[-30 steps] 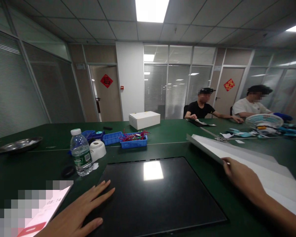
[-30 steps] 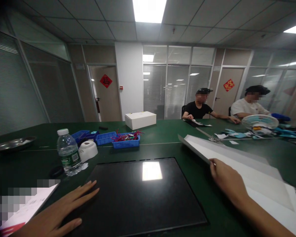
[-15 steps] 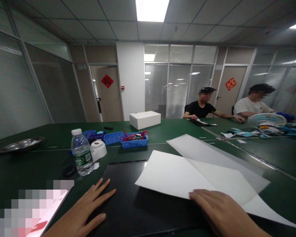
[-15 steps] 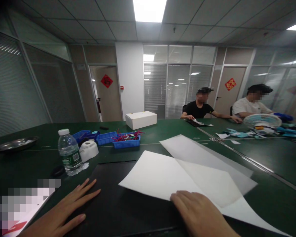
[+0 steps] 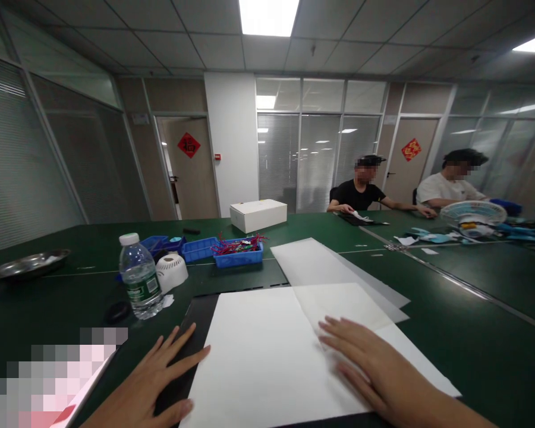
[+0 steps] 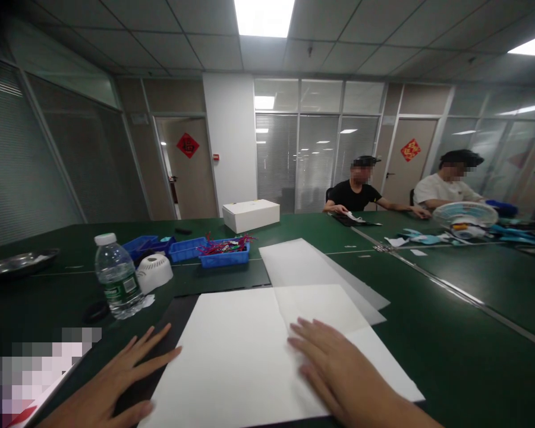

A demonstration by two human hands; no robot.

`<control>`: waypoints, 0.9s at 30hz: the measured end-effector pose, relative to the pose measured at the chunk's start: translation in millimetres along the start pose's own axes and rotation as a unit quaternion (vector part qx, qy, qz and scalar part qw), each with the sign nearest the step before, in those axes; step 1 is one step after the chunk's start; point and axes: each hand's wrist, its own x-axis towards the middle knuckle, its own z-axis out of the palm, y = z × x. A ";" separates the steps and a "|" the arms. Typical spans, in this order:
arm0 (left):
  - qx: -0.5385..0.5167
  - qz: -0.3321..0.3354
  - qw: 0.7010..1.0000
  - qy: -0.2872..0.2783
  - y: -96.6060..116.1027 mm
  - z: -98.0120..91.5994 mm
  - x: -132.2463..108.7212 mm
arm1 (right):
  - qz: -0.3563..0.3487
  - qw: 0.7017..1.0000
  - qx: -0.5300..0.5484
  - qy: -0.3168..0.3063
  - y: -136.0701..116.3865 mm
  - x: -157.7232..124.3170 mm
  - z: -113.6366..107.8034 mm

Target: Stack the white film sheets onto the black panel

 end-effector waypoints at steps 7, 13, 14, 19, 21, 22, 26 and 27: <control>0.009 -0.008 1.000 0.027 -6.3 10.6 0.0 | 0.245 0.965 0.004 -0.094 91.9 -13.2 17.5; 0.003 -0.011 0.998 0.067 -9.7 12.3 -1.7 | 0.304 0.949 -0.040 -0.073 103.6 -17.6 24.9; 0.004 -0.014 0.997 0.071 -11.0 12.8 -1.8 | 0.314 0.946 -0.049 -0.068 101.5 -17.1 25.5; 0.018 -0.032 0.996 0.085 -13.7 14.2 0.9 | 0.224 0.971 -0.038 -0.069 68.2 -7.6 12.4; 0.016 -0.020 0.996 0.081 -11.6 12.5 2.6 | 0.117 0.986 0.028 -0.118 48.0 -1.6 1.6; 0.014 -0.010 0.997 0.076 -10.2 11.4 3.2 | 0.076 0.984 0.062 -0.146 38.7 1.4 -3.5; 0.021 0.003 0.998 0.062 -7.8 10.1 3.2 | 0.047 0.968 0.126 -0.211 19.0 8.9 -14.0; 0.025 -0.002 0.998 0.062 -8.2 10.8 2.8 | 0.058 0.967 0.127 -0.215 18.9 9.2 -14.0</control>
